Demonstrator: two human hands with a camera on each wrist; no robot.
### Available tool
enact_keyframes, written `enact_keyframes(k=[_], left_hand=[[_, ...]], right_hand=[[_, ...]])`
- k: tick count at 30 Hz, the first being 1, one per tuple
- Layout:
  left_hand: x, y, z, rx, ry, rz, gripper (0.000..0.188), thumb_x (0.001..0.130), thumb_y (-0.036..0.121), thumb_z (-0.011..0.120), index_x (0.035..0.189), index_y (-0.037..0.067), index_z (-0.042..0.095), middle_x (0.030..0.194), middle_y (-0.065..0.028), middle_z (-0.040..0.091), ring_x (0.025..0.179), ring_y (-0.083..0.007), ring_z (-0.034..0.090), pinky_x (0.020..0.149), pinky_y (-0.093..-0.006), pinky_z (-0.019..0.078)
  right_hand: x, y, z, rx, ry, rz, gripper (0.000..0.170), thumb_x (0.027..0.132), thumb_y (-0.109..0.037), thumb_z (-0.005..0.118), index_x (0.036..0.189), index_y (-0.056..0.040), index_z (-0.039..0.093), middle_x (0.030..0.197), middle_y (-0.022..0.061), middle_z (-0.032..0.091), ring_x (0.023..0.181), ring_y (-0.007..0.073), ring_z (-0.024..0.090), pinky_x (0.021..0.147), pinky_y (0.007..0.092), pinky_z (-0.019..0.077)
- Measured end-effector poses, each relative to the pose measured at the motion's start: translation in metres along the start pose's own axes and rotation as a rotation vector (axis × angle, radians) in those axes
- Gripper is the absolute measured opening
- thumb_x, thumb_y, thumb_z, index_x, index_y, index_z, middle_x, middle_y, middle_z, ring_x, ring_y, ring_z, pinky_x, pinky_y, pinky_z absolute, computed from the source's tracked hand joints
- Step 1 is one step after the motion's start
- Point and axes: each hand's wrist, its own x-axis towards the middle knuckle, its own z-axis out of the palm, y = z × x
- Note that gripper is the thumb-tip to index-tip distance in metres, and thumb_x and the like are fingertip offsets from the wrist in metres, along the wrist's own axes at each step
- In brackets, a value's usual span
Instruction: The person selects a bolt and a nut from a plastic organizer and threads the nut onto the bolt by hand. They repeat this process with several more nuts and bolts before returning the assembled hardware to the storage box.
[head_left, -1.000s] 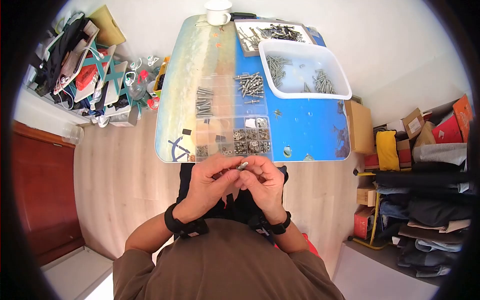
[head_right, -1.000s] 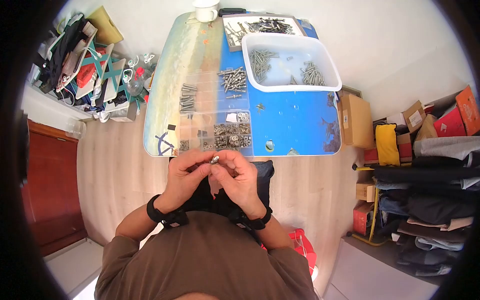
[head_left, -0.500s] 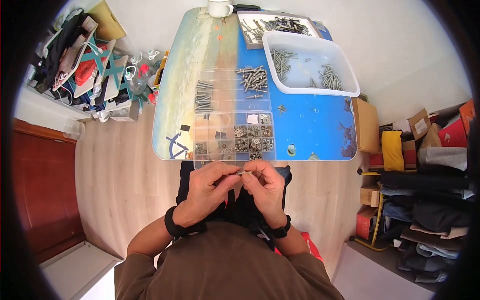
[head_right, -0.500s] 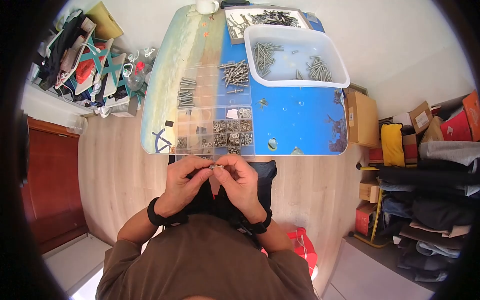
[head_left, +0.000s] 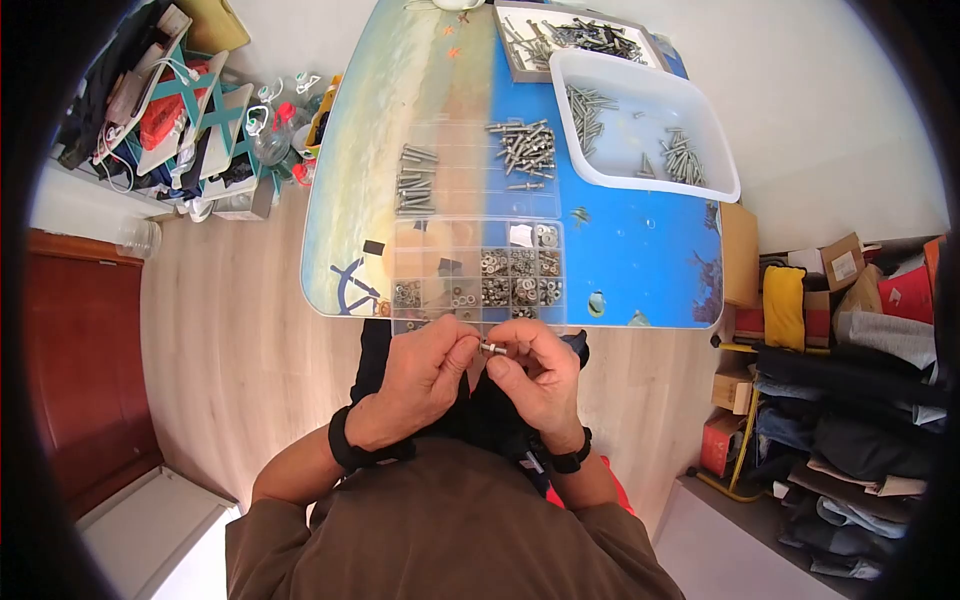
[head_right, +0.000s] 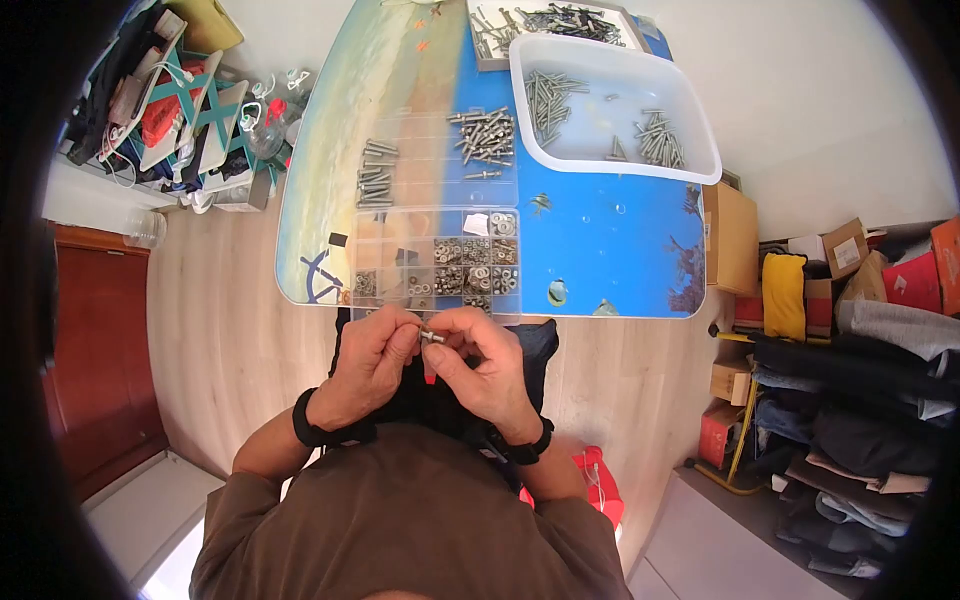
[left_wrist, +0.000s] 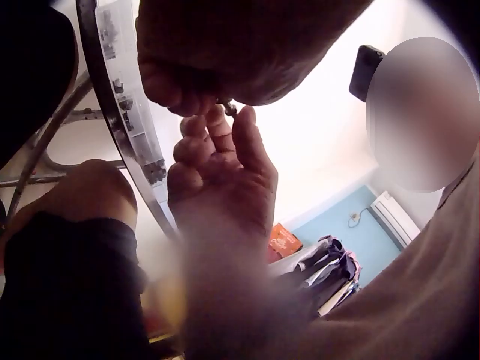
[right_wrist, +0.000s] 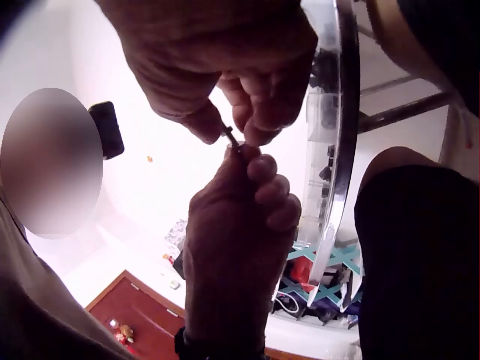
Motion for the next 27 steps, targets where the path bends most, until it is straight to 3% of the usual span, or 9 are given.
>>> enact_keyframes(k=[7, 11, 16, 22, 24, 27], left_hand=[[0.007, 0.001, -0.002, 0.107, 0.015, 0.07, 0.012, 0.097, 0.007, 0.056, 0.085, 0.004, 0.056, 0.065, -0.0109, 0.055, 0.057, -0.0302, 0.059, 0.052, -0.0385, 0.0435], [0.007, 0.004, 0.0, 0.112, -0.025, 0.055, 0.014, 0.096, 0.007, 0.057, 0.083, 0.005, 0.054, 0.065, -0.0113, 0.055, 0.058, -0.0312, 0.059, 0.051, -0.0401, 0.0431], [0.006, 0.006, 0.003, 0.153, -0.041, 0.063, 0.016, 0.095, 0.009, 0.058, 0.081, 0.004, 0.052, 0.066, -0.0137, 0.052, 0.059, -0.0352, 0.057, 0.051, -0.0423, 0.0415], [0.005, 0.012, 0.006, 0.07, -0.107, -0.022, 0.021, 0.097, 0.012, 0.055, 0.079, 0.002, 0.049, 0.066, -0.0167, 0.051, 0.059, -0.0378, 0.055, 0.052, -0.0428, 0.0402], [0.004, 0.017, 0.005, -0.028, -0.154, -0.168, 0.023, 0.098, 0.011, 0.052, 0.079, 0.0, 0.048, 0.065, -0.0175, 0.05, 0.058, -0.0376, 0.054, 0.052, -0.0412, 0.04], [0.005, 0.025, 0.002, -0.102, -0.138, -0.24, 0.024, 0.099, 0.012, 0.051, 0.079, -0.001, 0.048, 0.064, -0.0179, 0.05, 0.057, -0.0372, 0.052, 0.053, -0.0401, 0.0401]], right_hand=[[0.005, -0.001, -0.008, -0.279, -0.053, -0.078, 0.008, 0.093, -0.004, 0.066, 0.098, 0.0011, 0.063, 0.079, 0.0035, 0.064, 0.067, 0.0063, 0.061, 0.057, 0.0208, 0.0474], [0.005, -0.005, -0.014, -0.127, -0.035, 0.068, 0.005, 0.091, -0.002, 0.065, 0.095, 0.0, 0.064, 0.078, 0.0033, 0.064, 0.068, 0.0066, 0.062, 0.056, 0.0208, 0.0464], [0.007, -0.005, -0.019, -0.282, -0.087, -0.082, 0.025, 0.085, -0.001, 0.071, 0.109, -0.0017, 0.062, 0.086, 0.0029, 0.064, 0.066, 0.0064, 0.06, 0.054, 0.0197, 0.0444], [-0.001, -0.002, -0.02, -0.247, -0.005, 0.001, 0.042, 0.082, -0.001, 0.073, 0.121, -0.0032, 0.058, 0.094, 0.0039, 0.064, 0.066, 0.0051, 0.058, 0.054, 0.0187, 0.0429], [-0.009, 0.004, -0.023, -0.239, 0.0, -0.001, 0.044, 0.082, -0.002, 0.074, 0.123, -0.0033, 0.058, 0.095, 0.0042, 0.064, 0.066, 0.0046, 0.057, 0.054, 0.0186, 0.0427], [-0.014, 0.005, -0.03, -0.188, 0.011, 0.01, 0.049, 0.081, -0.002, 0.076, 0.126, -0.0035, 0.057, 0.098, 0.0044, 0.064, 0.065, 0.004, 0.056, 0.054, 0.0184, 0.0425]])
